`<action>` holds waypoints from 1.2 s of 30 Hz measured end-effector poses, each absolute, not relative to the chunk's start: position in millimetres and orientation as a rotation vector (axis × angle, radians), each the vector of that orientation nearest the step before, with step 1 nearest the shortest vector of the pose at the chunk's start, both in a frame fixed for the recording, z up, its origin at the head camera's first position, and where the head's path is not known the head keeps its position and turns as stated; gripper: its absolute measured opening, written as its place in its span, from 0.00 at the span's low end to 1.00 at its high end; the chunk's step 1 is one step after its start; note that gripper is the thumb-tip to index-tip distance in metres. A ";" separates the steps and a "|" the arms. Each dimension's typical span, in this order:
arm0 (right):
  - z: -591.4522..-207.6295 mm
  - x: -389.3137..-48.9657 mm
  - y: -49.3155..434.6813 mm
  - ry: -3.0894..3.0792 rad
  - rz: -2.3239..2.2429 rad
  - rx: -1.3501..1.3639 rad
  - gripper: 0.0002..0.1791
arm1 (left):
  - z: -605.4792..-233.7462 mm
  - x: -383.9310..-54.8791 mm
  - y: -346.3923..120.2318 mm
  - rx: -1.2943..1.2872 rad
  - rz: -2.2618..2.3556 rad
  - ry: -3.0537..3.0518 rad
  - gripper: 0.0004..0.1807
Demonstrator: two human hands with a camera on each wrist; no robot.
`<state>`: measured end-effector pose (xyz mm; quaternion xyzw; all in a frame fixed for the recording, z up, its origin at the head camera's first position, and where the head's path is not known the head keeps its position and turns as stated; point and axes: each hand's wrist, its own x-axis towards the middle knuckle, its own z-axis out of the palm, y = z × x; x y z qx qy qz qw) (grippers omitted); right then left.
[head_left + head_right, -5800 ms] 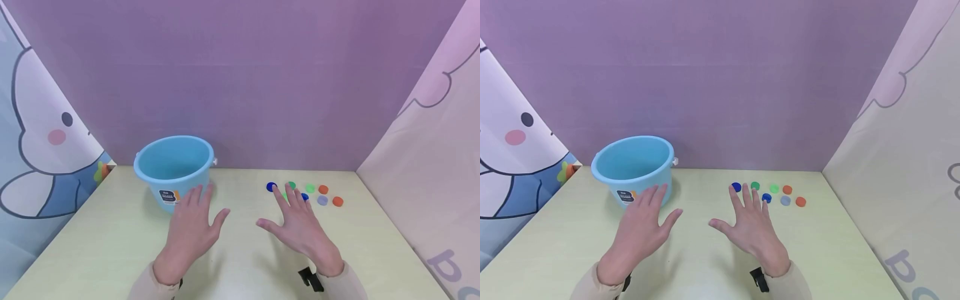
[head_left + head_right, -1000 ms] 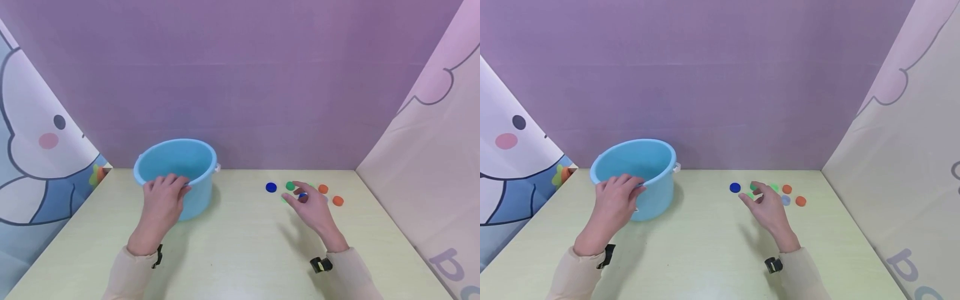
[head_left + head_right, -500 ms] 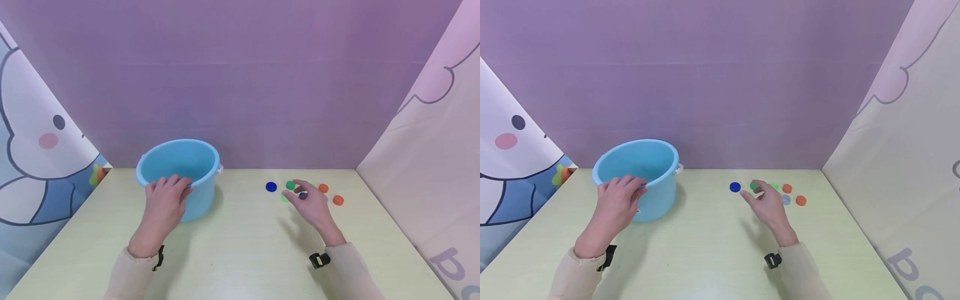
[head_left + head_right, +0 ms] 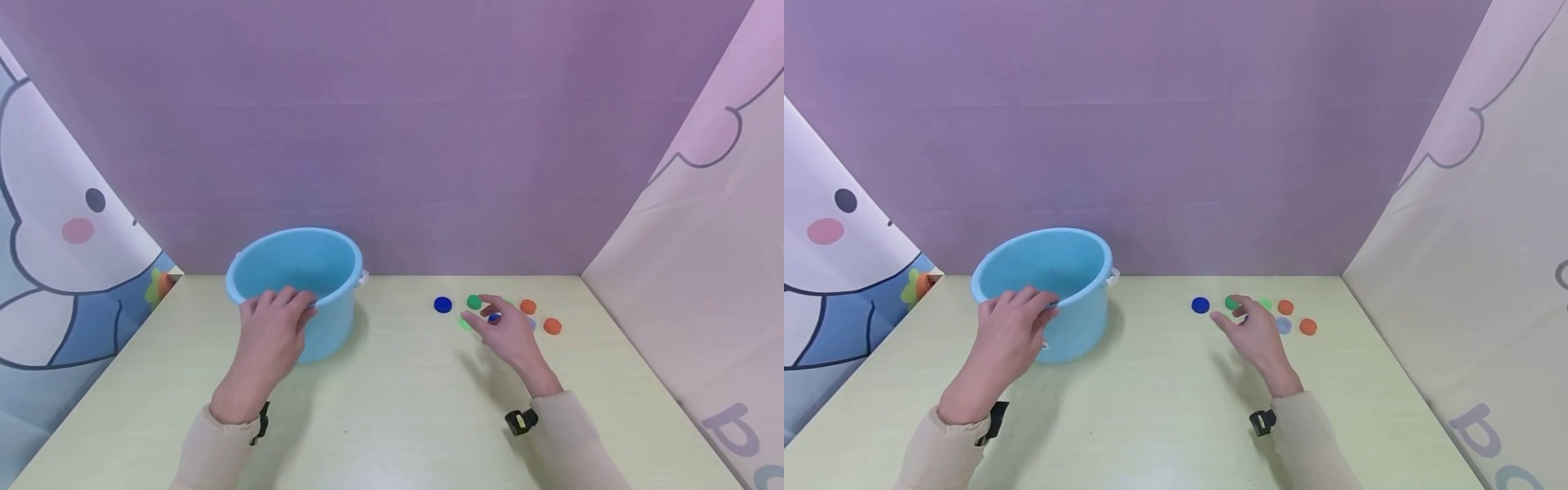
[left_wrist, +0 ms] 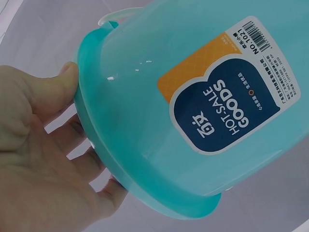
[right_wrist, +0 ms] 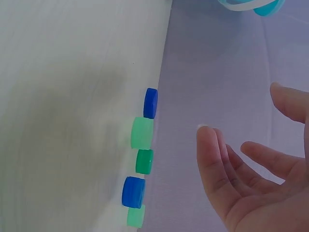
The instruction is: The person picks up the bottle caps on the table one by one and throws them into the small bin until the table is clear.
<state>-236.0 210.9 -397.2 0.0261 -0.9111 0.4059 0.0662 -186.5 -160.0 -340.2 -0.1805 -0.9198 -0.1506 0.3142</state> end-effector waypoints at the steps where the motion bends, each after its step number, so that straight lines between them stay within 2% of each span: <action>1: -397.8 -236.5 210.9 -2.753 1.228 0.078 0.39 | -340.2 -186.3 -160.1 -0.478 -0.396 -2.423 0.09; 36: -420.4 -256.5 220.4 -2.821 1.387 0.031 0.43 | -339.6 -184.7 -155.8 -0.547 -0.397 -2.417 0.10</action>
